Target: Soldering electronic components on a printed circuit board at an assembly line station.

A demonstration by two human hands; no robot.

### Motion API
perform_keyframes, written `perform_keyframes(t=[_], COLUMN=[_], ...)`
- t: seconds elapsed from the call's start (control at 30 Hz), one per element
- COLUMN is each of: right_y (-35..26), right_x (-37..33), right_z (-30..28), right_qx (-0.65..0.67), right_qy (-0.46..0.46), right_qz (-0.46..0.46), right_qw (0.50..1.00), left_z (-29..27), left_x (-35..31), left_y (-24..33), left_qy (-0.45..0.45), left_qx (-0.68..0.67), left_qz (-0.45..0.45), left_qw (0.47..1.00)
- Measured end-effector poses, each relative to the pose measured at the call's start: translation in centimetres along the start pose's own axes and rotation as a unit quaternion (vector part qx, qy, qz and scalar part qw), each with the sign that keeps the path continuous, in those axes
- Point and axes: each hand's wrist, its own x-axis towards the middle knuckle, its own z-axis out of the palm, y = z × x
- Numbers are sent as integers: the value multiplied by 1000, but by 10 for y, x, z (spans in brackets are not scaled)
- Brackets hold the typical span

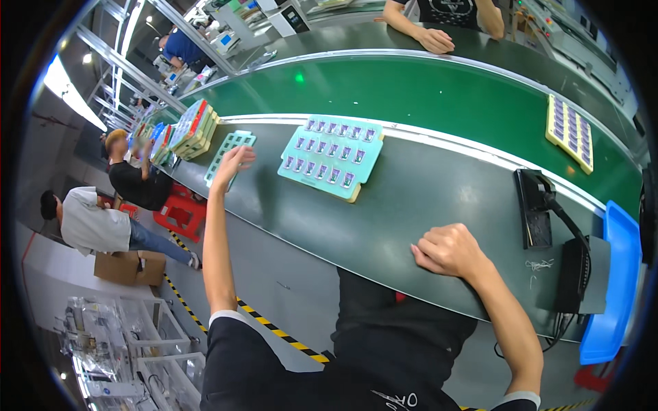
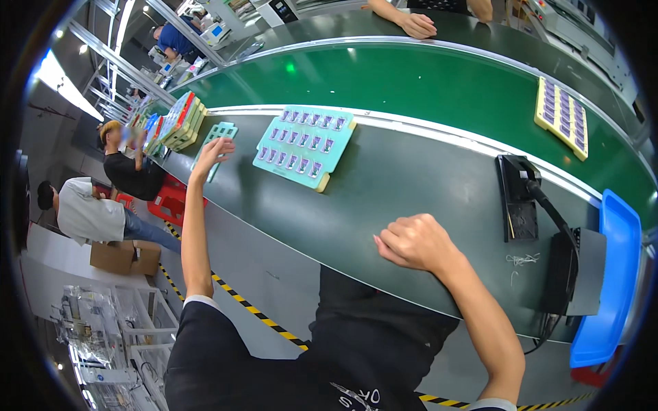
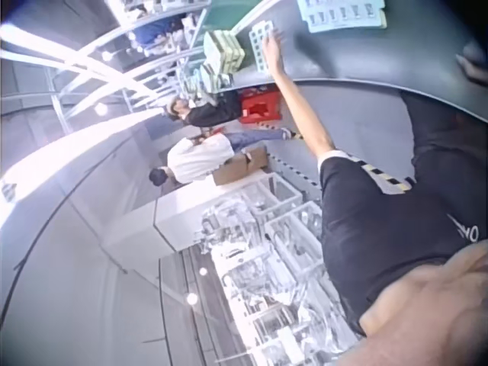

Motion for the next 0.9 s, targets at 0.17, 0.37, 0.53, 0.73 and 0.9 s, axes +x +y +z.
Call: perform_keyframes(t=[0.17,0.37,0.53,0.73,0.9], right_y=[-4,-7,-18,-45,-56], right_x=[-2,-2,19,75,107], right_z=[-1,-2,-9,-54,-57], right_qx=[12,-7,-26,-17,234], right_qy=[26,16,78,196,289], right_qz=[6,1,48,260,380], right_qw=[1000,1000,995,945,847], left_z=[62,106,117,122,126], left_x=[29,47,43,48,39], left_y=[29,28,51,123,197], left_qy=[-99,-78,-142,-272,-339], left_qx=[-47,-123,-138,-107,-22], left_qz=[0,-38,-15,90,175], left_qw=[994,989,980,952,924])
